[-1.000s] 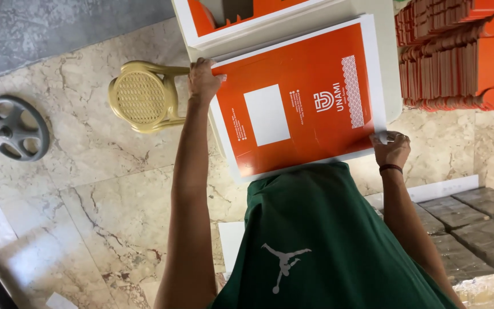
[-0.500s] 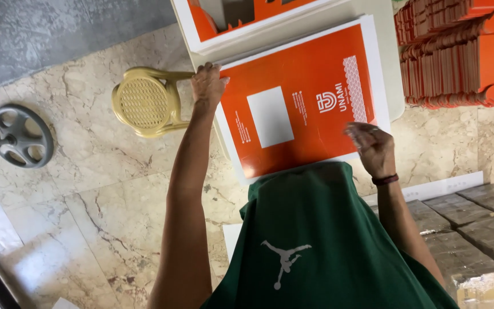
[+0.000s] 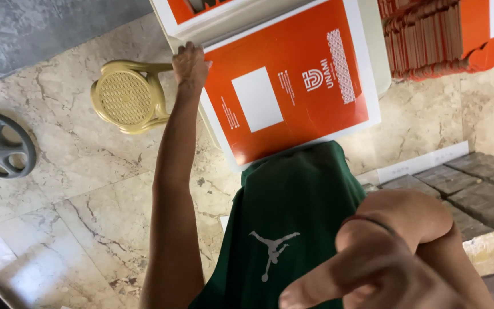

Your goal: The person repeatedly folds flat orange cardboard pieces into small boxes using a white die-cut template on a table. They align the cardboard, fold the flaps, and press the edges to form the box shape, then remove the finished box and repeat the process with new pieces.

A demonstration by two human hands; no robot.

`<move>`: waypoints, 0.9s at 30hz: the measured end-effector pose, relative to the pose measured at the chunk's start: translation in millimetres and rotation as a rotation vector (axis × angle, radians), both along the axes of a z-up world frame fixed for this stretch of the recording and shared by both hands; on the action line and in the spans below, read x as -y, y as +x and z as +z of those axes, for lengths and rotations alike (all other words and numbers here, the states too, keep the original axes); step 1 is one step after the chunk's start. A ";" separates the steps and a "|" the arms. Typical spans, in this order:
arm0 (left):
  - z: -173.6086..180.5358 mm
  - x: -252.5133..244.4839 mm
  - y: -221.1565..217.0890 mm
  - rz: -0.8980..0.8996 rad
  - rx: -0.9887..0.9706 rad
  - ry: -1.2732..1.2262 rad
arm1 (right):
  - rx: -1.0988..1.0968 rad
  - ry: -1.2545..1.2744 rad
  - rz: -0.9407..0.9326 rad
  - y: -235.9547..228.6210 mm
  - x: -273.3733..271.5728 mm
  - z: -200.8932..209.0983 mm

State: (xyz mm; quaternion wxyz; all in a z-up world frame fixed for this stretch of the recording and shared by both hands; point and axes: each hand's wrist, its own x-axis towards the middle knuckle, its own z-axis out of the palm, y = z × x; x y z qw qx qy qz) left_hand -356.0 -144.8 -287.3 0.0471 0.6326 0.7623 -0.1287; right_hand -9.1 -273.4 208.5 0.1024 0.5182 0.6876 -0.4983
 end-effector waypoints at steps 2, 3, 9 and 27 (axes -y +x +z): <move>6.1 2.6 1.7 0.047 0.033 -0.027 | -0.263 0.457 -0.100 9.5 14.2 -5.8; 9.2 -6.0 6.4 0.094 0.070 -0.050 | -0.513 0.927 -0.198 14.4 18.9 -8.4; 104.5 -24.7 -11.7 0.322 0.656 -0.304 | -0.494 0.901 0.383 61.7 -68.0 -167.3; 22.7 44.5 -23.4 0.626 0.926 0.269 | 0.372 0.120 -0.683 265.8 0.6 -491.0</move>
